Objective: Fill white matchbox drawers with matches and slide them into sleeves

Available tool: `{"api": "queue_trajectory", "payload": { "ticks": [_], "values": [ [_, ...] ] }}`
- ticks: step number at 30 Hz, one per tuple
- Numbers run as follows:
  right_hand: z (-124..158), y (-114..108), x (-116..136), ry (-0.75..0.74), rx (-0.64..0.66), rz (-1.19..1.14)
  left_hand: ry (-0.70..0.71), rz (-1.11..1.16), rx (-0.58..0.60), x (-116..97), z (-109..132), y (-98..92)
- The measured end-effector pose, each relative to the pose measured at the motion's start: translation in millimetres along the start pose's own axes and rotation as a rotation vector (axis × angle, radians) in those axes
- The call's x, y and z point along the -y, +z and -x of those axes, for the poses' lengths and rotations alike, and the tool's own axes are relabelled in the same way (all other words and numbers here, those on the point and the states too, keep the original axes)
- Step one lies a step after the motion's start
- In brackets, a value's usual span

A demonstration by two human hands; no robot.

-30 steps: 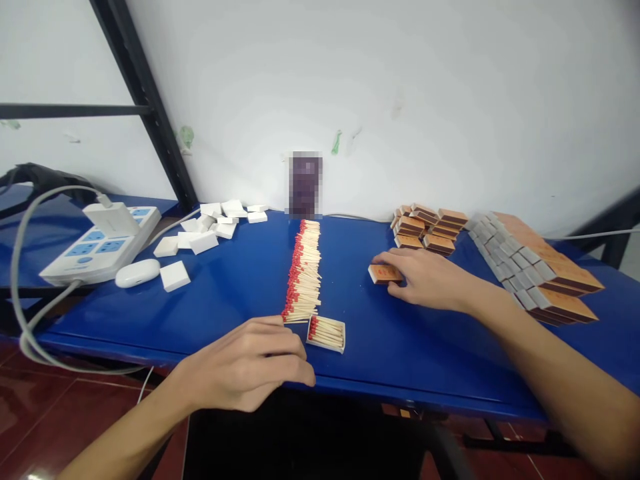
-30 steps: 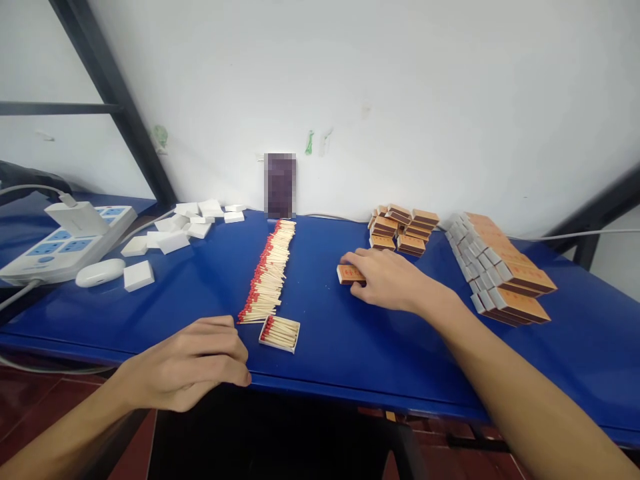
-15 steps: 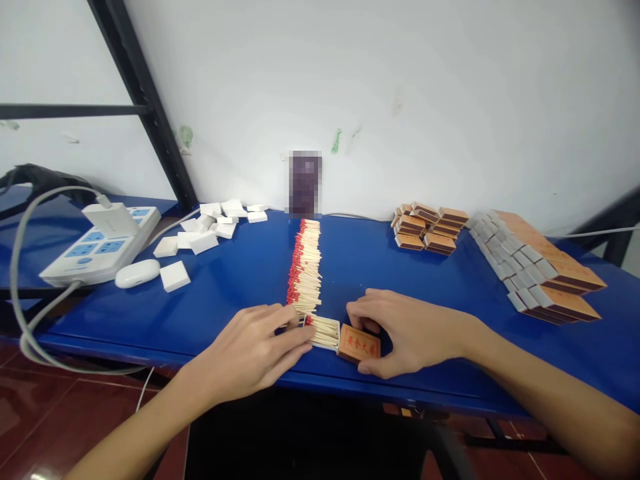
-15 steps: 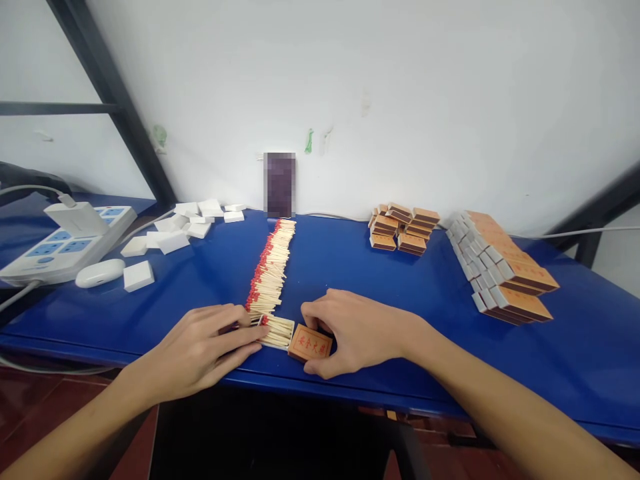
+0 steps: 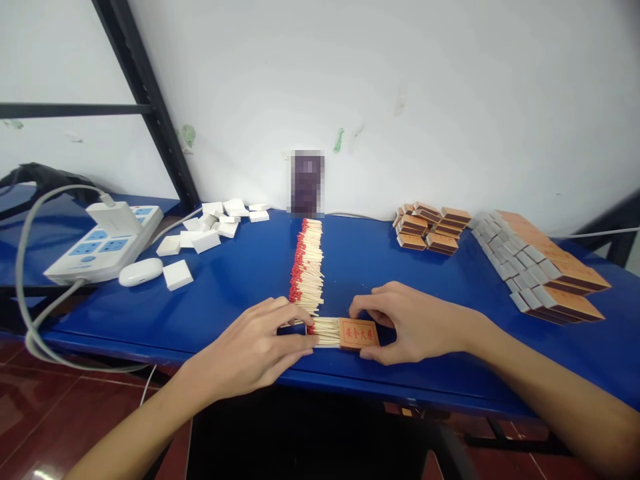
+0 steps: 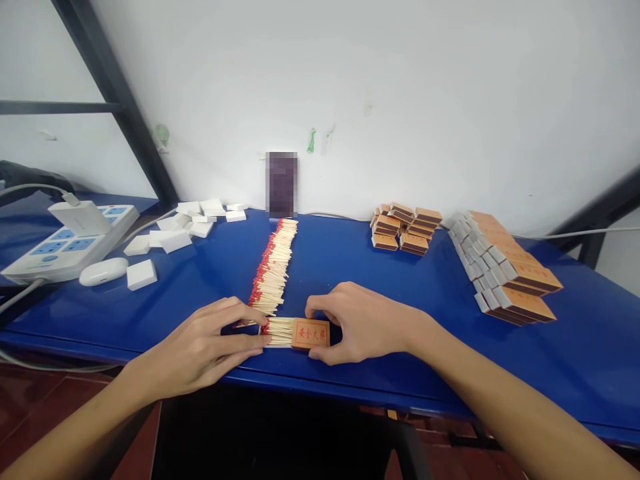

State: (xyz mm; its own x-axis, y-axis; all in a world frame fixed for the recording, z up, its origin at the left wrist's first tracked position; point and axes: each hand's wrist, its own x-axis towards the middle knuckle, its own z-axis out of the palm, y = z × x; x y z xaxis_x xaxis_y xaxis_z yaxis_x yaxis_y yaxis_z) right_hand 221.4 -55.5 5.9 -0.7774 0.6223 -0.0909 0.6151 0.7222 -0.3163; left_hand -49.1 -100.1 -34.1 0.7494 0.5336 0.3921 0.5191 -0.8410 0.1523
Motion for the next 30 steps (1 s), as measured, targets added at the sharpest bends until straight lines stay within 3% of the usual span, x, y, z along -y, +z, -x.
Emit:
{"api": "queue_trajectory", "payload": {
  "ticks": [10,24,30],
  "values": [
    [-3.1,2.3,-6.7,-0.113,0.004,-0.102,0.099,0.035,-0.11,-2.1,1.9,3.6],
    [-3.1,2.8,-8.9,-0.145,0.005,-0.126,0.098,0.047,-0.095,-2.1,2.4,3.8],
    [-4.4,5.8,-7.9,-0.153,-0.012,-0.125,0.162,0.062,-0.115,0.1,0.8,4.1]
  ]
}}
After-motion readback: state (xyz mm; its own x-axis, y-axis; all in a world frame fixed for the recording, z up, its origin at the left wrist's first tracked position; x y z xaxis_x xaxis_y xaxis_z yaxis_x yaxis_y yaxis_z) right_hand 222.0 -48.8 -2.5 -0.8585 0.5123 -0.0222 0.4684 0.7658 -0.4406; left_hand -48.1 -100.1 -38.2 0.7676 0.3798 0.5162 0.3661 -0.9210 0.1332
